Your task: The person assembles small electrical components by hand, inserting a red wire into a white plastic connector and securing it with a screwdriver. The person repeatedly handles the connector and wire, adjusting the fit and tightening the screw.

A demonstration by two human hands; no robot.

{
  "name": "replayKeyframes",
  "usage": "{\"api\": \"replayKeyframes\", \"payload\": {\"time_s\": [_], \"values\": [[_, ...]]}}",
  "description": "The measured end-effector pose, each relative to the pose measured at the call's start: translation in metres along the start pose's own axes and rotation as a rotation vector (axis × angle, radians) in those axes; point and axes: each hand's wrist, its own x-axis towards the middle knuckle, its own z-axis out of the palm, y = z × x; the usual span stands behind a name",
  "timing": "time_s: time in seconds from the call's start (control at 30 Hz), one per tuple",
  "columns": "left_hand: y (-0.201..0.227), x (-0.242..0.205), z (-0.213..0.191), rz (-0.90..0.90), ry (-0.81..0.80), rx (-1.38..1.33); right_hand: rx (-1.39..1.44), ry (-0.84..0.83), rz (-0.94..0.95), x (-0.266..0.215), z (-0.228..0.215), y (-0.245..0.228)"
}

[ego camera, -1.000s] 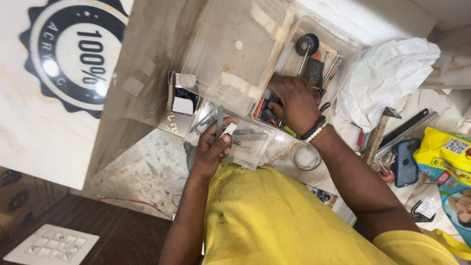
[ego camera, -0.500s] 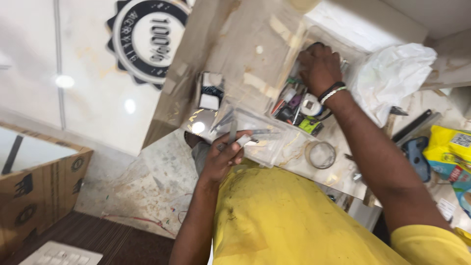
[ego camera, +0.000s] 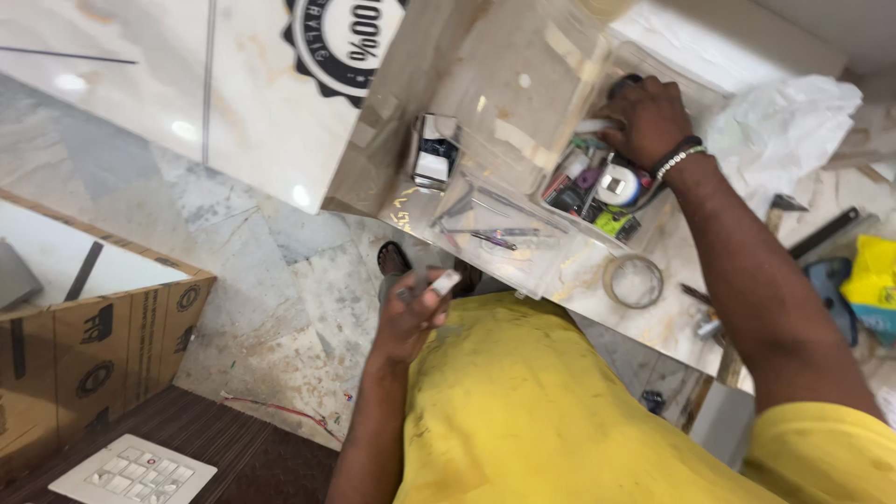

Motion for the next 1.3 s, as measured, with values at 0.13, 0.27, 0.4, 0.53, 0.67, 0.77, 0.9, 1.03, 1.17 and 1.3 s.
{"api": "replayKeyframes", "payload": {"time_s": [0.13, 0.27, 0.4, 0.53, 0.67, 0.77, 0.9, 1.03, 1.17, 1.3], "values": [[-0.002, -0.019, -0.011, -0.022, 0.120, 0.048, 0.201, 0.048, 0.128, -0.013, -0.007, -0.004], [0.000, -0.026, -0.013, -0.053, 0.201, 0.159, 0.387, 0.295, 0.168, -0.025, -0.022, -0.031], [-0.004, -0.006, -0.010, -0.233, 0.476, 0.223, 0.677, 0.399, 0.259, -0.045, -0.031, -0.097], [0.003, 0.006, 0.018, -0.043, 0.213, 0.385, 1.330, 0.019, 0.068, -0.069, -0.028, -0.204], [0.005, 0.023, 0.036, 0.020, 0.113, 0.479, 1.369, -0.047, 0.090, -0.074, -0.011, -0.247], [0.012, 0.019, 0.043, 0.053, 0.109, 0.448, 1.432, -0.038, 0.109, -0.077, -0.009, -0.242], [0.021, 0.011, 0.043, 0.115, 0.164, 0.499, 1.287, -0.072, 0.222, -0.079, -0.014, -0.226], [0.029, 0.003, 0.036, 0.116, 0.250, 0.471, 1.509, -0.259, 0.083, -0.078, -0.017, -0.232], [0.035, -0.004, 0.029, 0.150, 0.261, 0.389, 1.532, -0.267, 0.129, -0.081, 0.004, -0.249], [0.036, -0.013, 0.026, 0.031, 0.204, 0.540, 1.517, -0.178, 0.103, -0.076, 0.009, -0.250]]}}
